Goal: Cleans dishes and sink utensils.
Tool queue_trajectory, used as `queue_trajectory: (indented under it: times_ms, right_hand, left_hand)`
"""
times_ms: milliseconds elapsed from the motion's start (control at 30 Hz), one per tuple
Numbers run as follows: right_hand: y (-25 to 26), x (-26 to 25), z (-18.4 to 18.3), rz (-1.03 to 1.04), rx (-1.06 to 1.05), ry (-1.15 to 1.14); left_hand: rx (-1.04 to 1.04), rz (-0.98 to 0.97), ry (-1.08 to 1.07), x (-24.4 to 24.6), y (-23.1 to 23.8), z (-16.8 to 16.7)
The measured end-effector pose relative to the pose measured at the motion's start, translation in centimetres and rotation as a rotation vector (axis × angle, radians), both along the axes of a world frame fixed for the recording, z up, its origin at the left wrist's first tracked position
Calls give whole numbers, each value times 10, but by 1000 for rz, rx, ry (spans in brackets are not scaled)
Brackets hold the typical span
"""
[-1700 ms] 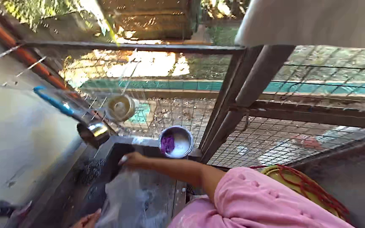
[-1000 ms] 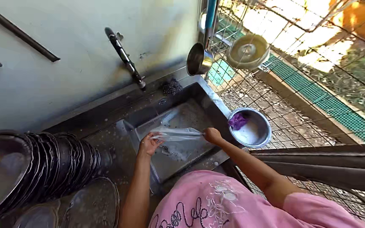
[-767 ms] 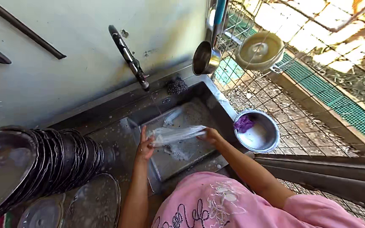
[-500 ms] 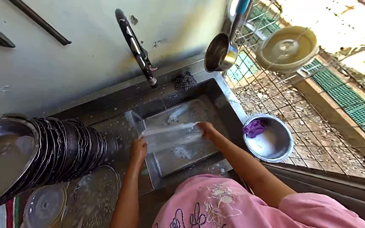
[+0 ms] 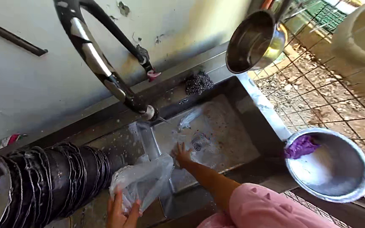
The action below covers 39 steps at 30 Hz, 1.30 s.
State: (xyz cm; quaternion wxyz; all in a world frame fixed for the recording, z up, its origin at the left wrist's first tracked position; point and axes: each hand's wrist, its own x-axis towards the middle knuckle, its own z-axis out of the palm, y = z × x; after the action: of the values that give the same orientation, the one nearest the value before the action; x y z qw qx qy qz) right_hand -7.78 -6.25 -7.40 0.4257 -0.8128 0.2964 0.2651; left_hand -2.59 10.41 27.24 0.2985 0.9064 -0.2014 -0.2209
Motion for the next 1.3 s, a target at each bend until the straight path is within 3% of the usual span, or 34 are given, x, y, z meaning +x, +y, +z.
queue_trajectory:
  times_ms: [100,167,300,467,667,800,967,1100,1200,1300]
  right_hand:
    - [18,-26,1,167,39,-60]
    - [-1,-51,-1,182,54,-82]
    - [-67,-84,-1,31,90,-64]
    - [-113,-84,4,-430,-46,-13]
    - [-71,-67,-12,-401,-68,55]
    - [-98,-81,-3,-485,54,35]
    - [-144,-116,59,-882,24,-359]
    - [-130,-99,121,-1236,186,-873]
    - [-77,-70,160,-1127,227,-1205]
    - [-19,-45,157,-707,282,-1236]
  left_hand:
    - [-10,52,4,5,1,-1]
    - [-29,65,15,4,-2,0]
    - [-110,66,76,2,-4,-10]
    - [-138,1,128,-2,-15,-30]
    - [-101,-76,148,-2,-39,-43]
    - [7,-106,170,5,-47,-69]
    - [11,-144,300,3,-68,-84]
    - [18,-144,403,4,-91,-84]
    - [13,-79,493,2,-108,-79]
    - [-55,-37,529,4,-119,-68]
